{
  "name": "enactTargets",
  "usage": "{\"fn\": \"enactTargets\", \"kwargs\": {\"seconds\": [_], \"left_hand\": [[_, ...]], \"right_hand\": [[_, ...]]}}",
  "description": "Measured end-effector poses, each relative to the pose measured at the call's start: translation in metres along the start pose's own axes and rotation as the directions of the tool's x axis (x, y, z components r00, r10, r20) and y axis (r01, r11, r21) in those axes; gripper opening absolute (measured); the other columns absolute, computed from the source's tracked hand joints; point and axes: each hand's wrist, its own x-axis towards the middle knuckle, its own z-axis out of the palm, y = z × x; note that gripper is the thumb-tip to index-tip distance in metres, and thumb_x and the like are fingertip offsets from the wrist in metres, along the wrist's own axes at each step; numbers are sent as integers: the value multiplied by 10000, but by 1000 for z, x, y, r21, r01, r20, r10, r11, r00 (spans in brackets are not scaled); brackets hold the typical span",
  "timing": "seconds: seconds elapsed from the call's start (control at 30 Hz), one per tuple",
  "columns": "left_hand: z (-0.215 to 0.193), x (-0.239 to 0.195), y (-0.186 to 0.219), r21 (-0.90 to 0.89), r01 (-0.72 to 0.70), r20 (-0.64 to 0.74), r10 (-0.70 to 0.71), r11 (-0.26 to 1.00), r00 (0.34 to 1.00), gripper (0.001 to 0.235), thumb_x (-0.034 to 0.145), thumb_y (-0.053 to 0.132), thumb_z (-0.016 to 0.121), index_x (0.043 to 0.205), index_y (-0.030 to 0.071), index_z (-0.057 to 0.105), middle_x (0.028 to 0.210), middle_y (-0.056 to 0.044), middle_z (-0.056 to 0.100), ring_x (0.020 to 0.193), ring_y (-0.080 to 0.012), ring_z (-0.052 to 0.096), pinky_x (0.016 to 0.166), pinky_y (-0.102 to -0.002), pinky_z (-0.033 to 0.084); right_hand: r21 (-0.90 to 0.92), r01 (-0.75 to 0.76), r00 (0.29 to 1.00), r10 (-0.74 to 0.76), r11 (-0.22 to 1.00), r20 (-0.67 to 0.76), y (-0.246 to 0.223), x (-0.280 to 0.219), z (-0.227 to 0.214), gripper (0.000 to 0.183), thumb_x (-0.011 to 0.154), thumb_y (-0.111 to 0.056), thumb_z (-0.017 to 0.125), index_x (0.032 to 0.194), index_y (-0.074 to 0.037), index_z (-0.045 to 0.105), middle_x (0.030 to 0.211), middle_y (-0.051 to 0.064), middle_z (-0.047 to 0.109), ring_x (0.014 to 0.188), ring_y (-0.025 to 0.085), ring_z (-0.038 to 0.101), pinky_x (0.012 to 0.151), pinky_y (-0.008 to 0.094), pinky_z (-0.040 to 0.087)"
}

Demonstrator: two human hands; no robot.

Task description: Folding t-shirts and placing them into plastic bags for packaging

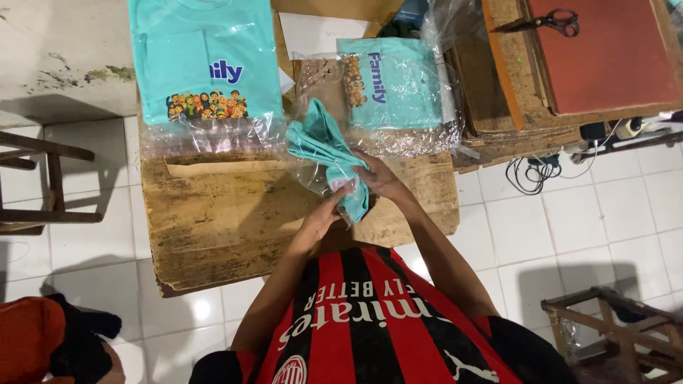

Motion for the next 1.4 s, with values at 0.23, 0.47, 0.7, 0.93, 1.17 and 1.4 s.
{"fn": "enactTargets", "kwargs": {"seconds": [0.23,0.47,0.7,0.93,1.17,1.4], "left_hand": [[-6,6,-13,12,25,0,-25,1000,1000,898,911,600,713,1537,26,422,1615,-204,279,1420,-365,308,1112,-532,346],[29,36,-15,28,56,-7,-56,998,998,1062,797,471,909,1516,-102,379,1503,-228,378,1400,-345,396,1148,-557,380],[25,42,-36,256,155,131,-193,954,972,1051,870,623,753,1550,-75,361,1651,-309,232,1548,-460,173,1251,-595,201],[22,21,-29,300,150,167,-206,942,964,927,959,670,595,1591,38,350,1686,-250,188,1571,-421,103,1279,-566,110],[-5,63,-91,617,351,-288,-213,704,934,1241,674,974,658,1562,158,370,1547,-195,476,1415,-365,483,1157,-511,405],[15,-8,-8,287,166,-268,-87,943,959,1146,828,678,755,1624,27,250,1600,-345,304,1466,-520,320,1175,-585,376]], "right_hand": [[-161,-18,1000,16,987,-10,33,-2,-16,449,1022,-129,617,1450,-8,553,1396,299,594,1345,456,498,1147,573,389],[-182,-198,970,166,963,-178,-3,-43,-47,479,1020,-131,614,1485,-64,521,1373,256,623,1350,408,517,1160,556,391],[-126,-53,946,9,991,-325,59,-71,-38,446,1013,-193,680,1414,-20,594,1359,258,639,1315,368,568,1120,498,452],[-346,-43,946,-73,937,-315,25,-61,-14,613,960,-223,778,1452,35,518,1389,322,576,1303,452,541,1123,527,450],[-397,-96,927,-63,913,-369,-11,-84,-19,747,1007,-323,702,1621,-95,343,1612,238,380,1469,421,372,1205,531,328],[-674,-287,859,-129,681,-496,-1,-114,24,664,1006,-203,581,1629,-121,364,1660,238,279,1478,501,313,1094,696,360]]}}
